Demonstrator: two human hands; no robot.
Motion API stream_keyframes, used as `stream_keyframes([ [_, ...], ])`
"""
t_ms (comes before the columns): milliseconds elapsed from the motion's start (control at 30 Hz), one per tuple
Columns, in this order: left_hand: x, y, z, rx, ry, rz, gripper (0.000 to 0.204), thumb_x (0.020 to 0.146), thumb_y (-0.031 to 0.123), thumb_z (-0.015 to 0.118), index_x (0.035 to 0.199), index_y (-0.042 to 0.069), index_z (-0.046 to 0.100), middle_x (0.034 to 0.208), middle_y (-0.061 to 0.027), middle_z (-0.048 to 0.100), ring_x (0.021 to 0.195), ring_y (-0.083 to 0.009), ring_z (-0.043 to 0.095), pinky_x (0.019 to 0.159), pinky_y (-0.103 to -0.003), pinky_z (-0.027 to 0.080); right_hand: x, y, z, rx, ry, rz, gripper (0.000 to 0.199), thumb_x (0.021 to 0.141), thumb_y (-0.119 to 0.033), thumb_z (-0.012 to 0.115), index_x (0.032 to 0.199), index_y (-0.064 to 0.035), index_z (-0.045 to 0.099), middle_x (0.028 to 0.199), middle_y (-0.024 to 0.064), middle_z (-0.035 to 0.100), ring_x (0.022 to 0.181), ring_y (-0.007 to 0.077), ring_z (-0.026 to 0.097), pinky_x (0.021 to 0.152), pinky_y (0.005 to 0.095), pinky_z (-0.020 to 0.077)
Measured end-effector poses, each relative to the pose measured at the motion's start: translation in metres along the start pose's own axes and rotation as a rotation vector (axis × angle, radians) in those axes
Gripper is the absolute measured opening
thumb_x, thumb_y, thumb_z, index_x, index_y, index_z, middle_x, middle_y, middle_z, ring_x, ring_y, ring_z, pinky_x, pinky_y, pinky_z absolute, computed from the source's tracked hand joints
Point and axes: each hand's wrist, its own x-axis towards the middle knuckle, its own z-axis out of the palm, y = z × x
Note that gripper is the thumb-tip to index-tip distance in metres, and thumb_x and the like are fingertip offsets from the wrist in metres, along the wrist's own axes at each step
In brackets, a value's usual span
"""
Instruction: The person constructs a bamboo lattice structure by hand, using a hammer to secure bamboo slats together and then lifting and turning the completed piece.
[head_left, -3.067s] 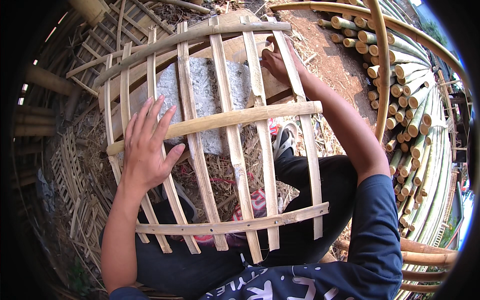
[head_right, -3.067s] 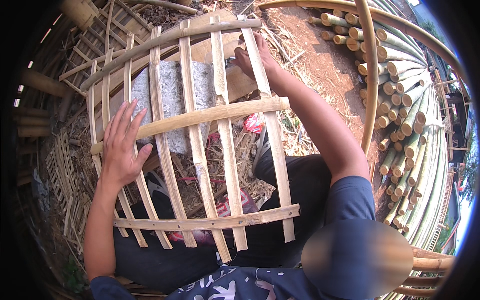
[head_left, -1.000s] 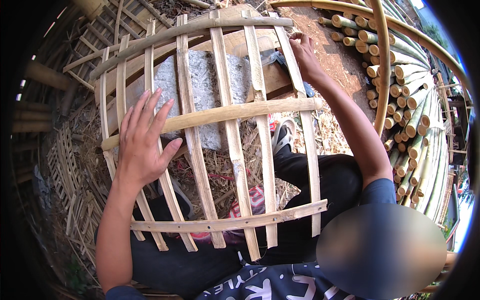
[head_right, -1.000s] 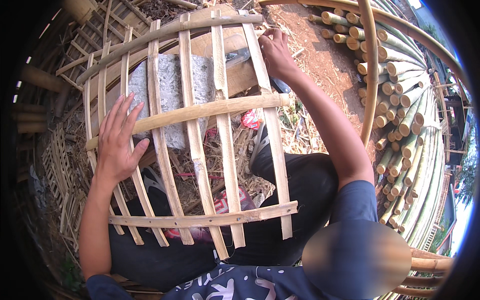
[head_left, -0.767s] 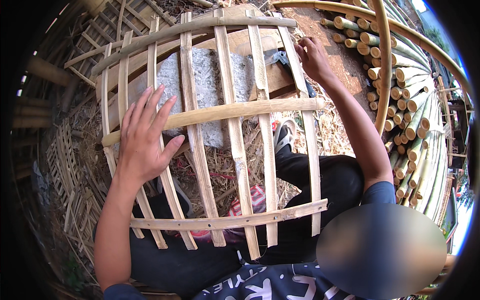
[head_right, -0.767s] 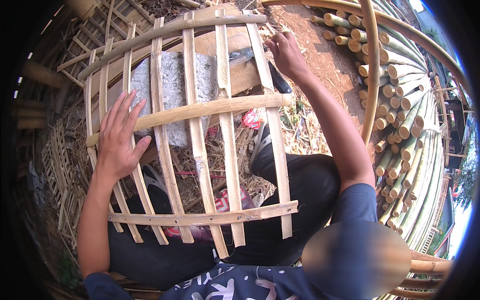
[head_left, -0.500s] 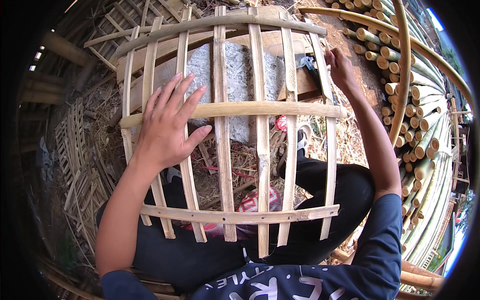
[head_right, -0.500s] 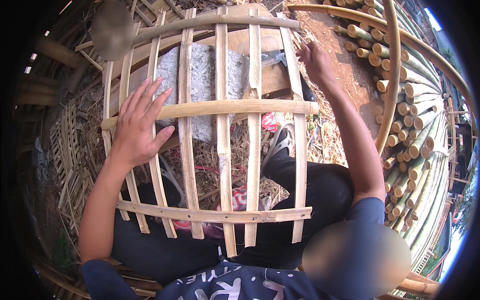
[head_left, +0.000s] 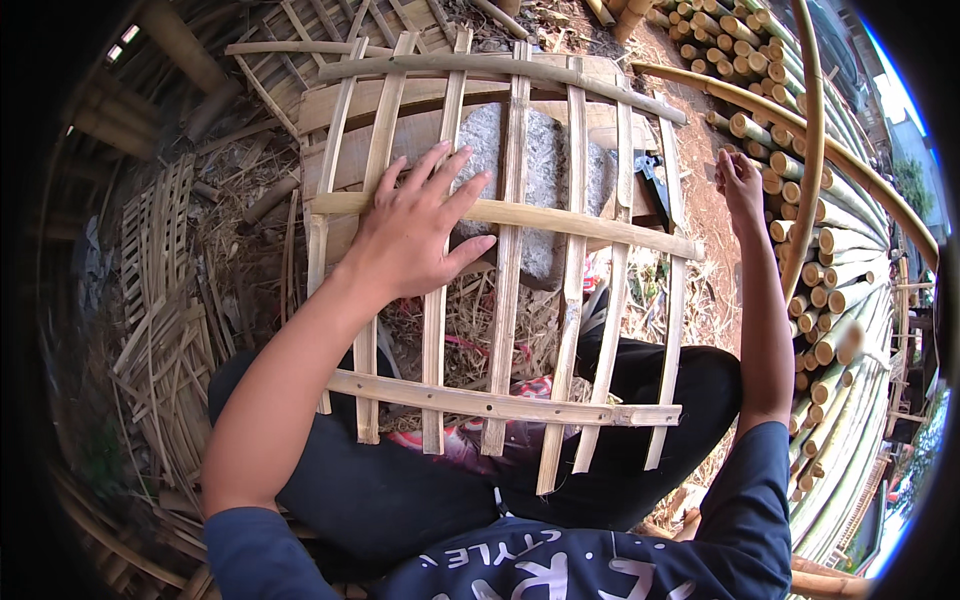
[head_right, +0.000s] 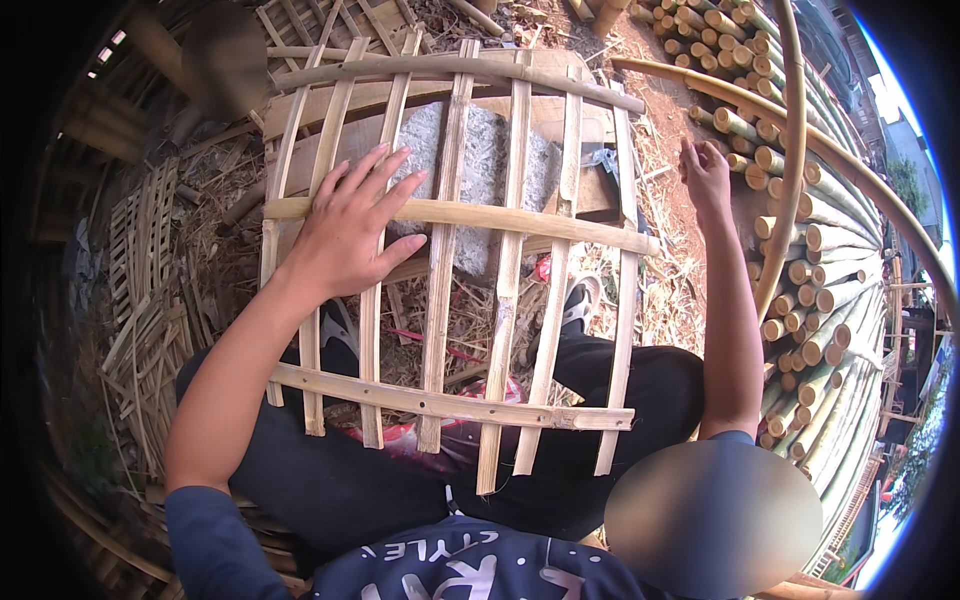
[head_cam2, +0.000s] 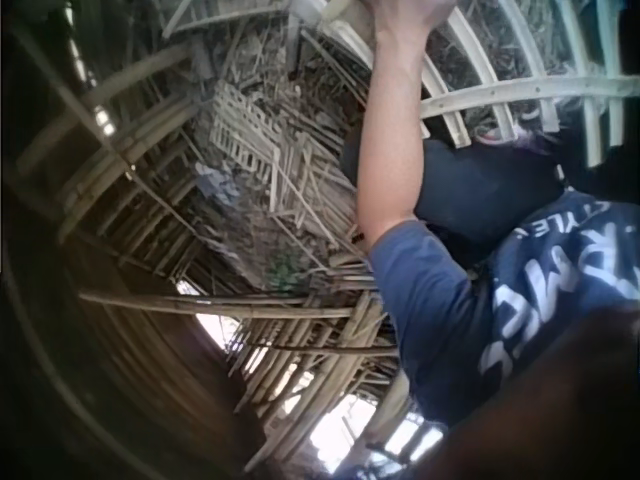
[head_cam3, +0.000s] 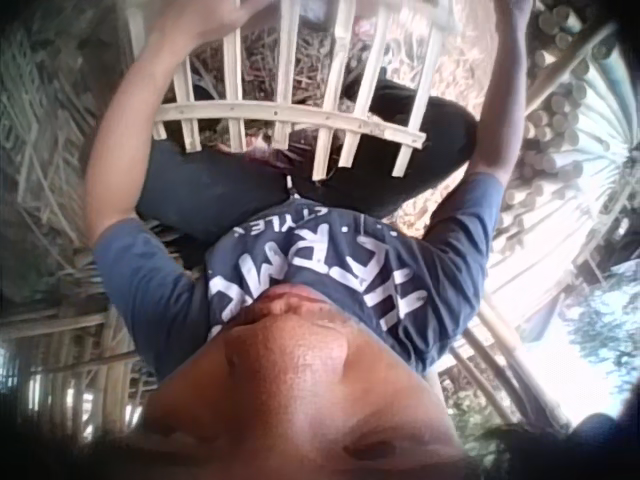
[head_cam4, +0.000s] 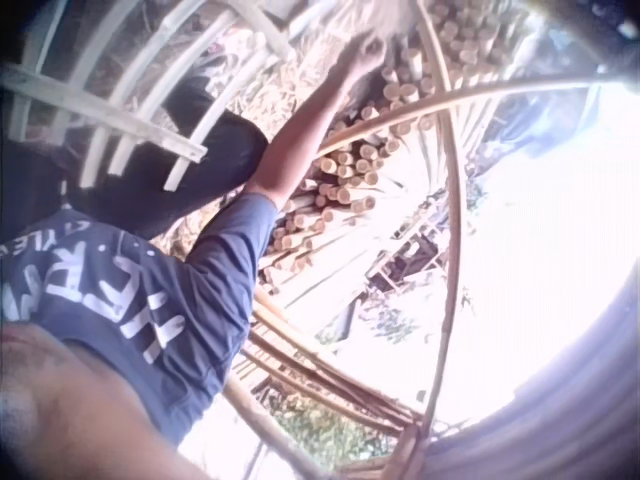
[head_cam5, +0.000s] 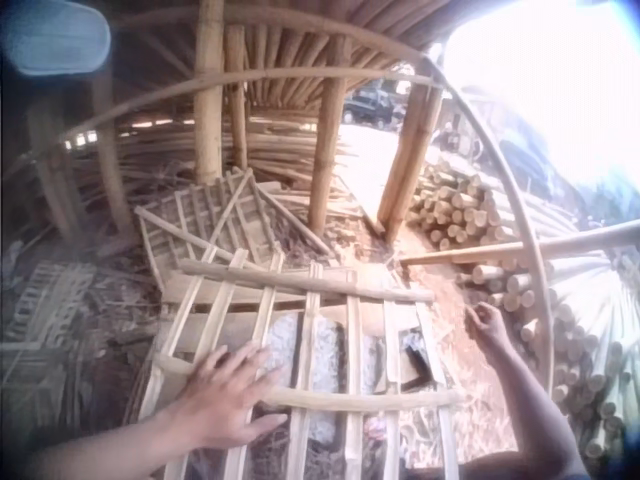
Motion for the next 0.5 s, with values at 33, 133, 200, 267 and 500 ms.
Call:
stream_keyframes([
  [33, -0.002, 0.0, 0.001, -0.008, 0.004, -0.003, 0.066, 0.091, 0.046, 0.062, 0.148, 0.017, 0.046, 0.155, -0.0128, 0.039, 0.146, -0.034, 0.032, 0.119, -0.055, 0.024, -0.007, -0.008, -0.001, -0.001, -0.003, -0.01, 0.021, 0.102, -0.028, 0.061, 0.091, -0.0098, 0.058, 0.071, -0.006, 0.05, 0.062, 0.0042, 0.043, 0.057, 0.0221, 0.0373],
  [133, -0.005, -0.003, 0.005, -0.004, 0.044, 0.004, 0.065, 0.093, 0.049, 0.059, 0.147, 0.016, 0.047, 0.155, -0.0131, 0.039, 0.146, -0.0339, 0.032, 0.118, -0.054, 0.024, -0.029, -0.044, -0.001, 0.287, -0.009, 0.144, 0.017, 0.1, -0.028, 0.065, 0.097, -0.0116, 0.06, 0.074, -0.0076, 0.051, 0.063, 0.0032, 0.046, 0.06, 0.0216, 0.0414],
  [200, -0.004, -0.004, 0.008, -0.001, 0.066, 0.013, 0.064, 0.094, 0.053, 0.055, 0.146, 0.016, 0.048, 0.155, -0.0133, 0.04, 0.145, -0.0337, 0.033, 0.118, -0.054, 0.024, -0.047, -0.07, -0.005, 0.405, -0.067, 0.135, 0.015, 0.101, -0.026, 0.064, 0.097, -0.0119, 0.06, 0.078, -0.0059, 0.054, 0.067, 0.0037, 0.049, 0.062, 0.0218, 0.0431],
  [267, -0.005, -0.005, 0.01, -0.006, 0.078, 0.004, 0.064, 0.094, 0.053, 0.055, 0.146, 0.016, 0.048, 0.155, -0.0133, 0.04, 0.145, -0.0336, 0.033, 0.118, -0.055, 0.024, -0.059, -0.085, -0.007, 0.584, -0.163, 0.144, 0.01, 0.101, -0.021, 0.063, 0.099, -0.012, 0.059, 0.085, -0.0037, 0.057, 0.073, 0.0052, 0.054, 0.065, 0.0233, 0.0473],
  [500, -0.006, -0.003, 0.012, -0.005, 0.07, -0.02, 0.065, 0.095, 0.057, 0.05, 0.146, 0.016, 0.048, 0.156, -0.0136, 0.038, 0.146, -0.0329, 0.032, 0.118, -0.056, 0.023, -0.102, -0.131, -0.005, 0.821, -0.206, 0.146, 0.01, 0.102, -0.018, 0.06, 0.1, -0.0085, 0.059, 0.084, -0.0012, 0.058, 0.073, 0.0067, 0.056, 0.066, 0.025, 0.0494],
])
